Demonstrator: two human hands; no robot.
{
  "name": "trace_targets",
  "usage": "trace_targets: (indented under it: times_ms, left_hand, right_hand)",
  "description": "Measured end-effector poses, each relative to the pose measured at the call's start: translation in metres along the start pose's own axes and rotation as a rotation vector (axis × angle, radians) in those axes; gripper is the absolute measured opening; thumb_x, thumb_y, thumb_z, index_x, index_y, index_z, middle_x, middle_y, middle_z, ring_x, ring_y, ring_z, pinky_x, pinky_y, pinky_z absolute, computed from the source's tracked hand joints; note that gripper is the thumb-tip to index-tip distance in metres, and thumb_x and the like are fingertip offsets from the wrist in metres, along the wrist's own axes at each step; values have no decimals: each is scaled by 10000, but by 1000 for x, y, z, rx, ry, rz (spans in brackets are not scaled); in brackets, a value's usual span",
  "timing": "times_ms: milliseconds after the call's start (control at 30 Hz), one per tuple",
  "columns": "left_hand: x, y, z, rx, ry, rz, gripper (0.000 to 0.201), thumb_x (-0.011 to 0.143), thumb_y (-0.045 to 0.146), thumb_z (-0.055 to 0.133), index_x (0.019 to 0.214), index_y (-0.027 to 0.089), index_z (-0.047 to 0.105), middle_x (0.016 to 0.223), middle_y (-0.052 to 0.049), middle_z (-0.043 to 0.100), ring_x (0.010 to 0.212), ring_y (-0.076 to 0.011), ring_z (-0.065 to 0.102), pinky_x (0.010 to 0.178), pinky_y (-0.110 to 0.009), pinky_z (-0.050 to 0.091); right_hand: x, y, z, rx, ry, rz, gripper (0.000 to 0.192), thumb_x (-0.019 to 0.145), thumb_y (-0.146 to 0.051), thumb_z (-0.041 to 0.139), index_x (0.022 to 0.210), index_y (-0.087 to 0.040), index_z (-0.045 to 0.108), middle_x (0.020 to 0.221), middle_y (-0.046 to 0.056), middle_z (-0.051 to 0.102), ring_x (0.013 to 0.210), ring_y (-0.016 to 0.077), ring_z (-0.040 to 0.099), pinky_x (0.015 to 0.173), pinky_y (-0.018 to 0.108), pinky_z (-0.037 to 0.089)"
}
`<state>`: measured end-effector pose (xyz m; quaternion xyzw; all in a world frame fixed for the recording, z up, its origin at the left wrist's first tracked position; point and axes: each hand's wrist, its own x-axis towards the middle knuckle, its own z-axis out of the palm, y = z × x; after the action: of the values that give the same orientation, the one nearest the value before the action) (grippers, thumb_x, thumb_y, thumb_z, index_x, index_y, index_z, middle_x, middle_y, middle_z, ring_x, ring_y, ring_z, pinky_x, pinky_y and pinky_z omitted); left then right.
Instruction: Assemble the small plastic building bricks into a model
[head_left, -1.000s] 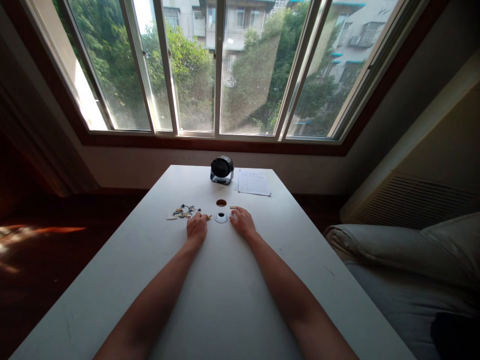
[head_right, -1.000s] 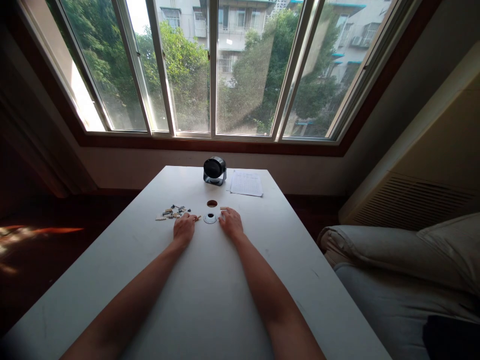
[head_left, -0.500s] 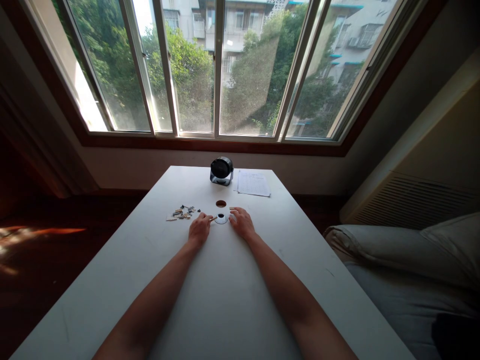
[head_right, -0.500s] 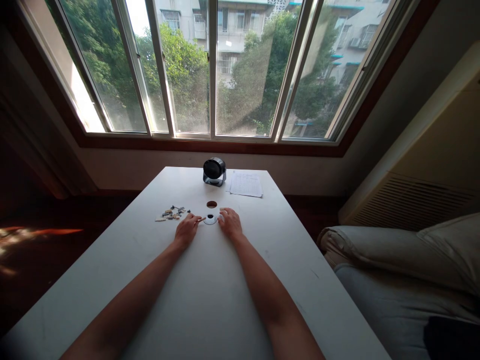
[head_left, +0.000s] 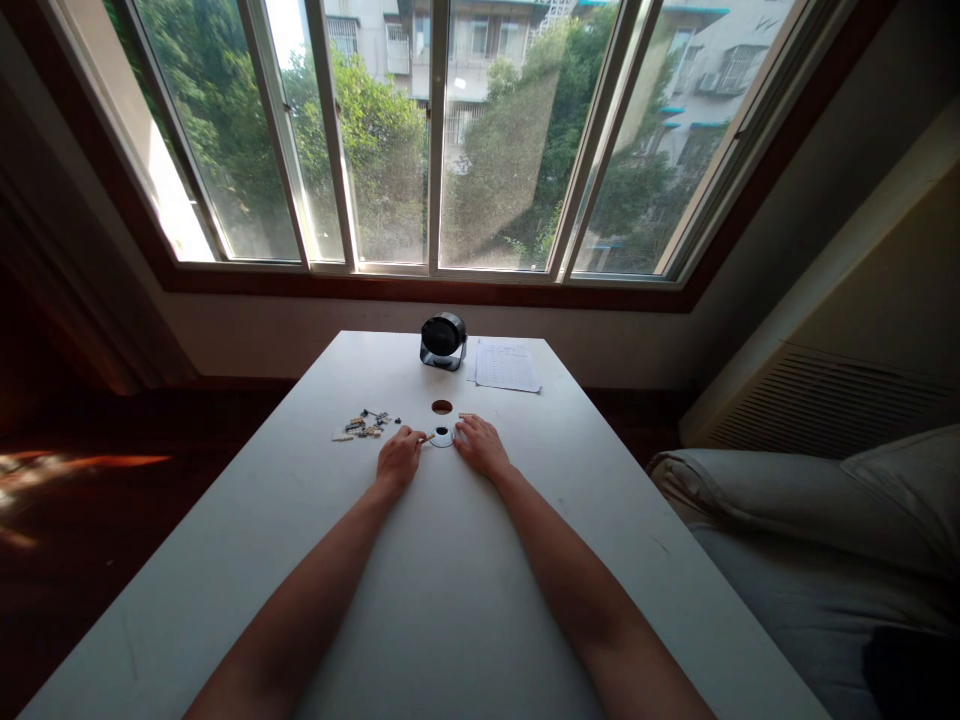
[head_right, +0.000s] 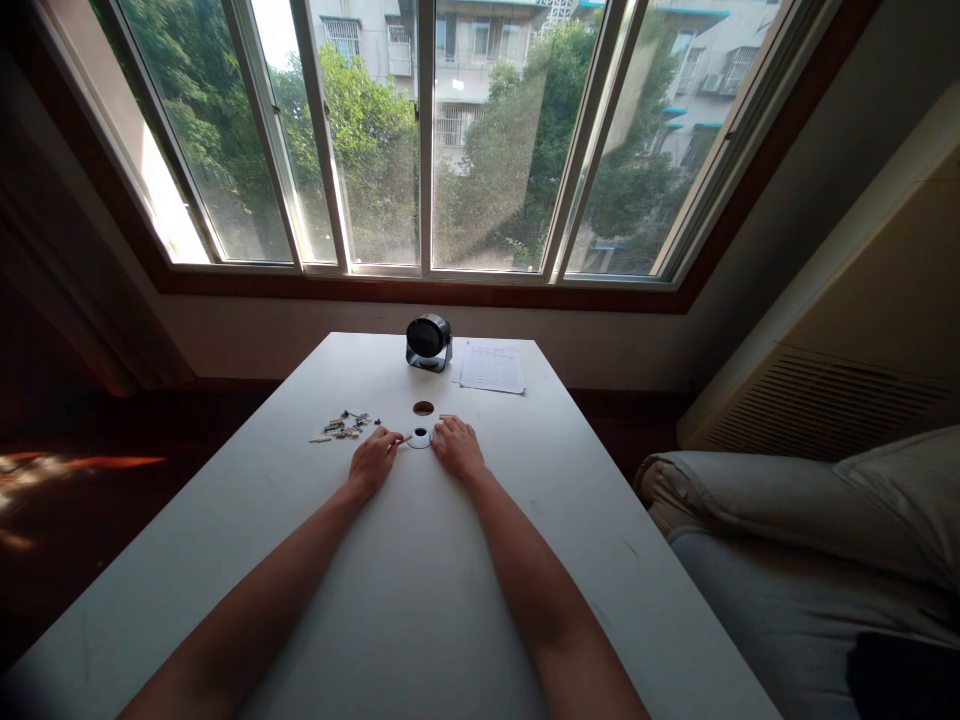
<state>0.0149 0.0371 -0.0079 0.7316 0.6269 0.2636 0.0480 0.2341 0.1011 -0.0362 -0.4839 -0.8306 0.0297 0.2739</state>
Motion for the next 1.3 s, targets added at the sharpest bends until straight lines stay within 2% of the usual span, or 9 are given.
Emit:
trace_targets:
  times_ms: [200, 433, 600, 833, 1133, 1300]
  left_hand:
    - [1, -3, 3, -27, 20, -15, 259, 948, 266, 463, 1120, 267, 656, 1073, -56, 614, 884, -167, 589, 745, -267, 416]
    - [4, -9, 4, -119, 31, -49, 257, 942, 262, 466, 1103, 255, 665, 1053, -52, 631, 900, -157, 595, 802, -261, 434]
    - [5, -9, 3, -168, 37, -53, 259, 925, 248, 486, 1108, 244, 669, 1059, -57, 638, 913, -160, 596, 827, -267, 448]
    - [5, -7, -1, -234, 71, -54, 254, 895, 204, 514, 1111, 222, 646, 1001, -57, 660, 895, -167, 604, 828, -288, 456]
    - [4, -6, 0, -296, 63, -57, 90, 866, 235, 547, 936, 211, 600, 926, -31, 666, 775, -141, 595, 721, -260, 444]
    - [4, -5, -1, -295, 47, -48, 61, 852, 229, 561, 899, 212, 596, 872, -19, 659, 757, -135, 598, 704, -251, 439]
  right_hand:
    - [3, -3, -4, 77, 54, -6, 279, 896, -302, 598, 1162, -232, 643, 1293, 81, 584, 1247, 229, 486, 1068, 405, 370]
    - [1, -23, -11, 204, 44, -103, 190, 898, -220, 582, 1052, -254, 687, 1025, 36, 685, 958, 181, 619, 872, 306, 470]
    - [0, -31, -16, 271, 47, -135, 163, 893, -215, 576, 1011, -243, 686, 940, 24, 692, 839, 158, 629, 787, 266, 475]
    - [0, -41, -16, 375, 19, -144, 141, 870, -224, 594, 985, -229, 675, 934, 31, 690, 812, 154, 636, 771, 269, 494]
    - [0, -44, -17, 420, -6, -154, 166, 837, -181, 616, 988, -223, 669, 942, 29, 685, 817, 152, 628, 761, 266, 493]
    - [0, -47, -18, 417, -40, -173, 115, 849, -175, 586, 890, -219, 685, 881, 13, 682, 738, 132, 605, 721, 242, 474]
